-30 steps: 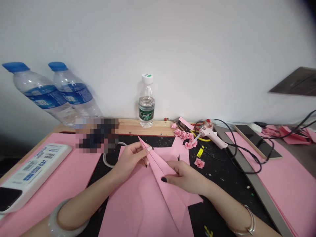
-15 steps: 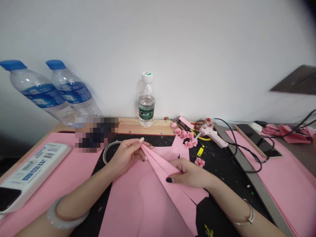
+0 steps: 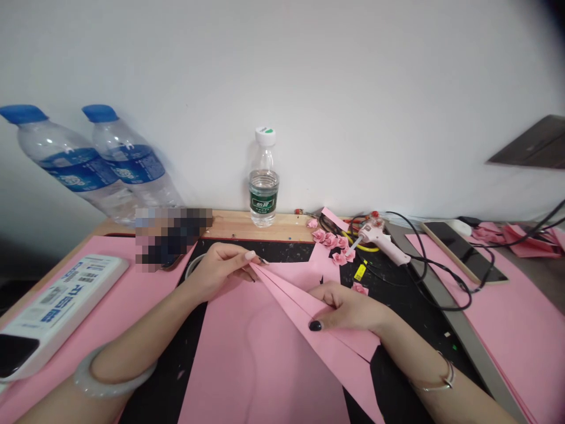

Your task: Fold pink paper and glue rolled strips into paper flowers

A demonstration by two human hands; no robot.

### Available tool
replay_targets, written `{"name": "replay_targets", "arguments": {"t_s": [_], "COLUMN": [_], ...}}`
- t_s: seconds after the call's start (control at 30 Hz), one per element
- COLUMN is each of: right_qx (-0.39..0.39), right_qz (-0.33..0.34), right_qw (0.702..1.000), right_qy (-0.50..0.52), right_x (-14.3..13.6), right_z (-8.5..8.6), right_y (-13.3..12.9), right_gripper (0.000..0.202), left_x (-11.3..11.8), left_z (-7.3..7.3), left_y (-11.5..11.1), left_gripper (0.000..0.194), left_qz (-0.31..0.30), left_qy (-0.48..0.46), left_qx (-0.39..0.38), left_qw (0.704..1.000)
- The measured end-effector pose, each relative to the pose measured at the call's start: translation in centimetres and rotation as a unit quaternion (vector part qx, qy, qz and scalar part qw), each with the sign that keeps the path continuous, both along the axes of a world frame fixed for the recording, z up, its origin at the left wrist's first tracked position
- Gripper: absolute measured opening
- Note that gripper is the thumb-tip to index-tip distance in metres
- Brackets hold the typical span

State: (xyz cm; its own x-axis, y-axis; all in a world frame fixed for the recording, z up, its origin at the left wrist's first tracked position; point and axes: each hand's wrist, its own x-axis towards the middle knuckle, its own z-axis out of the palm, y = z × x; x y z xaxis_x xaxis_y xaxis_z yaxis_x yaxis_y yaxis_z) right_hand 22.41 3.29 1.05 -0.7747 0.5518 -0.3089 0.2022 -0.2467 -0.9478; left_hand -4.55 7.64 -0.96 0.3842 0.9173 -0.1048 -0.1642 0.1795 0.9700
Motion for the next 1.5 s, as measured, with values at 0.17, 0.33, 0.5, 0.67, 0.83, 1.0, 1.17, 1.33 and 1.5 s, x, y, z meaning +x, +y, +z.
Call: {"name": "replay_targets", "arguments": {"t_s": [0.17, 0.33, 0.5, 0.67, 0.83, 1.0, 1.17, 1.33, 1.5], "right_qx": [0.007, 0.031, 0.049, 0.091, 0.154, 0.171, 0.173, 0.155, 0.144], "right_qz": [-0.005, -0.004, 0.022, 0.064, 0.073, 0.079, 0.077, 0.083, 0.092], "right_qw": [1.0, 0.999, 0.998, 0.992, 0.977, 0.971, 0.973, 0.975, 0.976], "right_qy": [-0.008, -0.015, -0.026, -0.062, -0.131, -0.149, -0.133, -0.134, -0.138], "right_x": [0.0, -0.1, -0.2, -0.2, 0.0, 0.2, 0.7, 1.4, 1.6], "right_z": [-0.1, 0.0, 0.6, 0.9, 0.9, 1.3, 1.7, 1.7, 1.5], "right_y": [0.0, 0.0, 0.0, -0.2, -0.4, -0.3, 0.1, 0.5, 0.7], "right_gripper": [0.027, 0.027, 0.02, 0.017, 0.027, 0.03, 0.028, 0.024, 0.022], "left_x": [0.2, 0.1, -0.3, -1.0, -1.1, -0.8, -1.0, -1.6, -1.6], "left_z": [0.7, 0.9, 0.9, 1.5, 2.3, 3.0, 2.6, 1.5, 1.5], "left_y": [0.1, 0.3, 0.6, 0.4, 0.0, -0.2, -0.1, 0.6, 0.8], "left_gripper": [0.029, 0.029, 0.022, 0.02, 0.023, 0.025, 0.035, 0.046, 0.029], "left_qz": [0.009, -0.04, -0.14, -0.233, -0.258, -0.269, -0.273, -0.247, -0.238], "left_qy": [0.094, 0.119, 0.15, 0.222, 0.289, 0.339, 0.327, 0.229, 0.236], "left_qx": [0.063, 0.056, 0.014, 0.002, 0.008, 0.056, 0.033, -0.006, 0.012], "left_qw": [0.994, 0.99, 0.979, 0.947, 0.922, 0.9, 0.904, 0.942, 0.942]}}
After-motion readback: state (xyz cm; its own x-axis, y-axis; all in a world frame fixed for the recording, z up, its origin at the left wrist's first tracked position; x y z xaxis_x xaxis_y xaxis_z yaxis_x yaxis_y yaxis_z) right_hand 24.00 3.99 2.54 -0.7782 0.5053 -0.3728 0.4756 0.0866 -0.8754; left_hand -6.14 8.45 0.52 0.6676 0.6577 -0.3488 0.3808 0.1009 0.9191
